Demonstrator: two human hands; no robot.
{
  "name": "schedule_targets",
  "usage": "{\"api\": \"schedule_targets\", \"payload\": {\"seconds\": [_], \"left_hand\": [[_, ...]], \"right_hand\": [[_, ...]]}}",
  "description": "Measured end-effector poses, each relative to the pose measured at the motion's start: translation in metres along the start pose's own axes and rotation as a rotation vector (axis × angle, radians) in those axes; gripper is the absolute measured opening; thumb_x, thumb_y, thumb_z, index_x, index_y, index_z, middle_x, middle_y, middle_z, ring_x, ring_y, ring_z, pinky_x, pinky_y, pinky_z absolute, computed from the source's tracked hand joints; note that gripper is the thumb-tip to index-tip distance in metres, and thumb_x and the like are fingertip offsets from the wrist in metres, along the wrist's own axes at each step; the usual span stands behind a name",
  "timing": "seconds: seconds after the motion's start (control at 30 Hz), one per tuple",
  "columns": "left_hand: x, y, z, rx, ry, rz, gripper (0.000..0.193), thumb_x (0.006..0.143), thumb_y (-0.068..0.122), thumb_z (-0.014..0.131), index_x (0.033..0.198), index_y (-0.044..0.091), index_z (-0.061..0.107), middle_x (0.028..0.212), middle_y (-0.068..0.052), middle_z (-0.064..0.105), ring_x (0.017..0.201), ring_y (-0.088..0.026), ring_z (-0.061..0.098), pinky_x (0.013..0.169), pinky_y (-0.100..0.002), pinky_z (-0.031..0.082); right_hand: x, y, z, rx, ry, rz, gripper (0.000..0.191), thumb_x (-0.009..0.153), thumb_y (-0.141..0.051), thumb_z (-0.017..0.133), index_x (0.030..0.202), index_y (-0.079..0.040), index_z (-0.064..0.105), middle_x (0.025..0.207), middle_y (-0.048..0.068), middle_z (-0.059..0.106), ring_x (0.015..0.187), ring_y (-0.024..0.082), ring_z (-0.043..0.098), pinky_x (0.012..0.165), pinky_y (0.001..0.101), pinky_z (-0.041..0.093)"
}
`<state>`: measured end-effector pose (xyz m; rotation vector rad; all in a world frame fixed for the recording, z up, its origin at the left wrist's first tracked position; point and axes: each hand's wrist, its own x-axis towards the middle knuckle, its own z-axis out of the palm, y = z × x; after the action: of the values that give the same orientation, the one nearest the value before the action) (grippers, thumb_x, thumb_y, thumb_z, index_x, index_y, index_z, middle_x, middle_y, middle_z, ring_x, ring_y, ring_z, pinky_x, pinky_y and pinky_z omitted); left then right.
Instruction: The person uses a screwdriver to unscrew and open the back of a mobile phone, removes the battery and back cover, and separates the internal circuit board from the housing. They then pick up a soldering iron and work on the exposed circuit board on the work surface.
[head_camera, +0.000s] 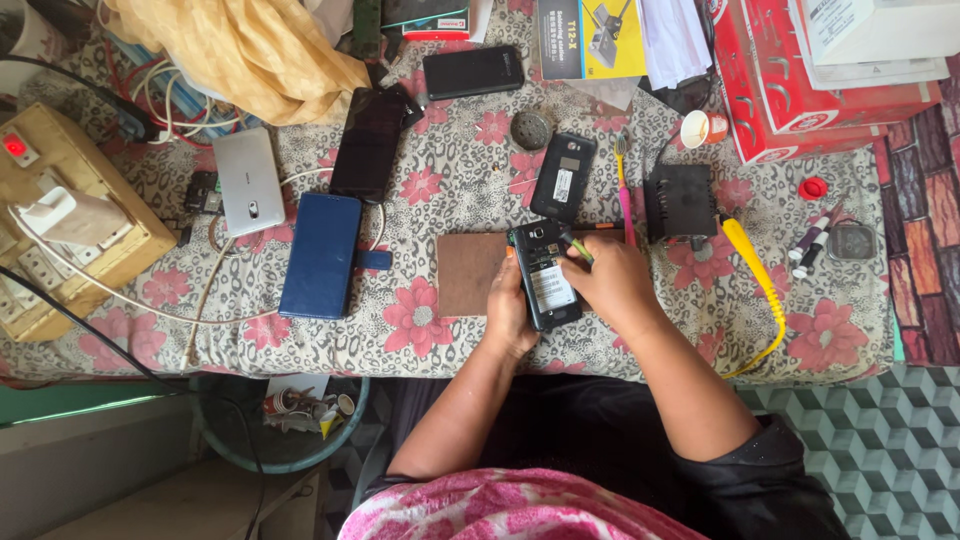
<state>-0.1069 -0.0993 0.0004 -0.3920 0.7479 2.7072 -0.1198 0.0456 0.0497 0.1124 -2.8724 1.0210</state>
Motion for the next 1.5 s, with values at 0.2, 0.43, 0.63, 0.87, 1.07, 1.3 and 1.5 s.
{"api": "schedule_targets", "payload": {"seconds": [0.2,0.43,0.63,0.87,1.07,1.3,1.5], "left_hand": [[-0.004,-0.006,0.005,0.011,-0.026,0.096,0.036,0.112,0.038,0.042,0.126,0.008,0.056,0.114,-0.008,0.068,0.099,-0.019,0.069,0.088,-0.036,0.059],[-0.004,-0.008,0.003,0.017,0.008,0.095,0.036,0.111,0.038,0.042,0.124,0.008,0.058,0.110,-0.008,0.069,0.095,-0.018,0.070,0.084,-0.036,0.060],[-0.002,-0.003,0.002,-0.023,-0.016,0.121,0.037,0.115,0.038,0.039,0.125,0.005,0.054,0.110,-0.013,0.069,0.092,-0.024,0.072,0.080,-0.041,0.062],[-0.005,0.002,0.003,-0.002,-0.100,0.071,0.050,0.110,0.041,0.030,0.134,0.002,0.051,0.118,-0.024,0.069,0.105,-0.033,0.072,0.091,-0.045,0.062],[-0.003,-0.001,-0.002,-0.025,-0.154,0.101,0.056,0.113,0.046,0.031,0.142,0.001,0.049,0.129,-0.017,0.066,0.111,-0.028,0.070,0.097,-0.042,0.059],[-0.001,-0.001,-0.005,-0.031,-0.206,0.139,0.055,0.112,0.047,0.034,0.144,0.004,0.048,0.134,-0.016,0.064,0.112,-0.027,0.068,0.098,-0.041,0.058],[0.001,-0.003,-0.003,-0.009,-0.171,0.161,0.055,0.109,0.049,0.036,0.142,0.006,0.047,0.132,-0.016,0.064,0.114,-0.029,0.069,0.098,-0.045,0.058]], "right_hand": [[-0.003,0.004,0.011,-0.142,0.079,-0.057,0.021,0.084,-0.022,0.075,0.084,-0.002,0.068,0.083,0.018,0.072,0.073,0.037,0.070,0.068,0.0476,0.055],[-0.007,0.007,0.015,-0.215,0.058,-0.078,0.024,0.083,-0.020,0.075,0.091,0.001,0.066,0.087,0.020,0.071,0.076,0.040,0.069,0.069,0.0507,0.054],[-0.008,0.006,-0.003,0.068,-0.061,0.006,0.023,0.085,-0.021,0.078,0.093,-0.001,0.070,0.085,0.016,0.075,0.077,0.032,0.073,0.070,0.0408,0.055],[-0.013,0.002,-0.011,0.153,-0.180,0.211,0.025,0.080,-0.025,0.081,0.091,-0.004,0.074,0.072,0.013,0.075,0.062,0.019,0.073,0.060,0.0332,0.054],[-0.014,-0.003,-0.005,-0.020,-0.103,0.137,0.020,0.081,-0.022,0.078,0.088,-0.004,0.074,0.069,0.015,0.071,0.055,0.026,0.067,0.057,0.0383,0.050],[-0.014,-0.003,0.005,-0.108,-0.037,0.015,0.022,0.080,-0.024,0.076,0.085,-0.003,0.070,0.077,0.015,0.071,0.062,0.031,0.069,0.062,0.0428,0.054],[-0.015,0.000,0.007,-0.269,-0.102,0.002,0.024,0.088,-0.026,0.073,0.083,-0.003,0.069,0.077,0.017,0.071,0.070,0.035,0.070,0.068,0.0461,0.055]]}}
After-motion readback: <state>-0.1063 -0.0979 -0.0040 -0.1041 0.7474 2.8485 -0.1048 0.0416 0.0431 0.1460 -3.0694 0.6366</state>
